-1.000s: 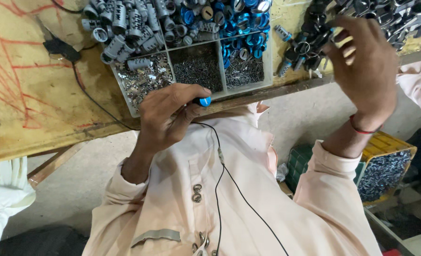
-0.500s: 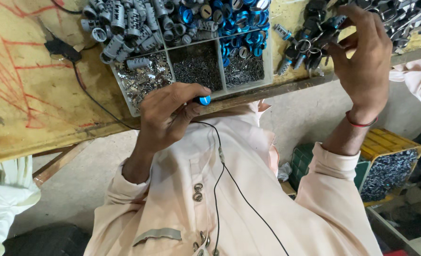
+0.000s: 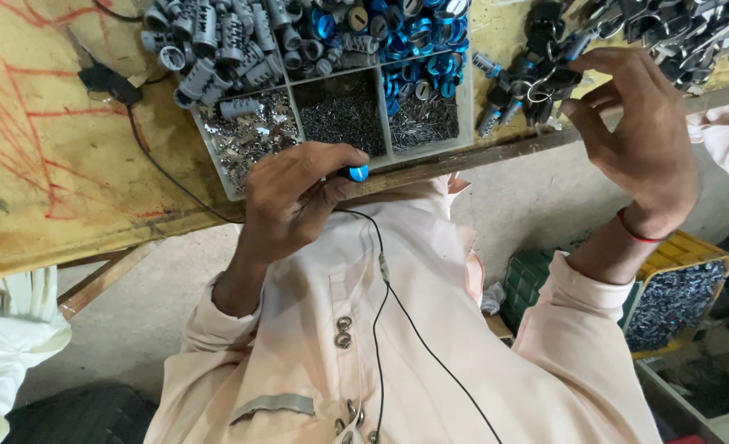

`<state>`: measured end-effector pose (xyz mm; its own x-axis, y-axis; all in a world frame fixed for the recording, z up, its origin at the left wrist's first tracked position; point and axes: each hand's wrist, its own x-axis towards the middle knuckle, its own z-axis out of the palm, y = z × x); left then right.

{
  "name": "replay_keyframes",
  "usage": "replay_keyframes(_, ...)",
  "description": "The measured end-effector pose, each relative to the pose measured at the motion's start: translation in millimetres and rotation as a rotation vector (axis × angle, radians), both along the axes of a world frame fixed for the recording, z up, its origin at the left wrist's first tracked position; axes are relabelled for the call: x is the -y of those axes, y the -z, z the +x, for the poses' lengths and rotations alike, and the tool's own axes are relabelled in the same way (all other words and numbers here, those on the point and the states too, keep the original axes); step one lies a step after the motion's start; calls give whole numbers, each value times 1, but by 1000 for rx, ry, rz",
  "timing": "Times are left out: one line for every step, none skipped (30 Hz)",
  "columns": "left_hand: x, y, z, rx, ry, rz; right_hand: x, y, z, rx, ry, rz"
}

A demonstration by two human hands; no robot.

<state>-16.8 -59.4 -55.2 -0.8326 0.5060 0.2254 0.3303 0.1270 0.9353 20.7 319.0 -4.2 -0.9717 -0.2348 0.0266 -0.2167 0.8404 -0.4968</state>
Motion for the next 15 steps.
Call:
replay_keyframes(0, 0, 0, 3, 5, 0, 1, -2, 0, 28, -6, -2)
replay_keyframes(-1, 0, 0, 7, 3, 6, 3, -1, -2, 4, -11, 9)
replay_keyframes(-2, 0, -1, 11, 1, 13, 5, 2, -4, -20, -16, 21)
replay_keyframes(-2, 0, -1, 15, -1, 19, 7, 3, -5, -44, -22, 33)
replay_keyframes(-2, 0, -1, 9, 3, 22, 8, 5, -7, -43, 16, 2)
replay_keyframes(-2, 0, -1, 4, 4, 24, 10, 8, -8, -43, 51, -29)
replay_keyframes(-2, 0, -1, -1, 4, 25, 11, 9, -9, -42, 83, -63)
replay_keyframes(-2, -1, -1, -4, 3, 21, 12, 11, -10, -59, 88, -89)
replay_keyframes(-1, -1, -1, -6, 4, 18, 14, 13, -11, -76, 94, -114)
replay_keyframes(-1, -1, -1, -9, 6, 15, 15, 13, -12, -82, 111, -103)
replay_keyframes(-1, -1, -1, -6, 12, 20, 16, 14, -13, -87, 127, -91)
replay_keyframes(-1, -1, -2, -4, 17, 26, 16, 13, -14, -81, 154, -43)
replay_keyframes(-1, -2, -2, -1, 22, 31, 15, 13, -16, -75, 180, 5)
replay_keyframes(-1, -2, -2, -3, 23, 27, 15, 12, -16, -15, 185, -16)
replay_keyframes(-1, -2, -3, -6, 24, 23, 13, 11, -18, 45, 188, -39)
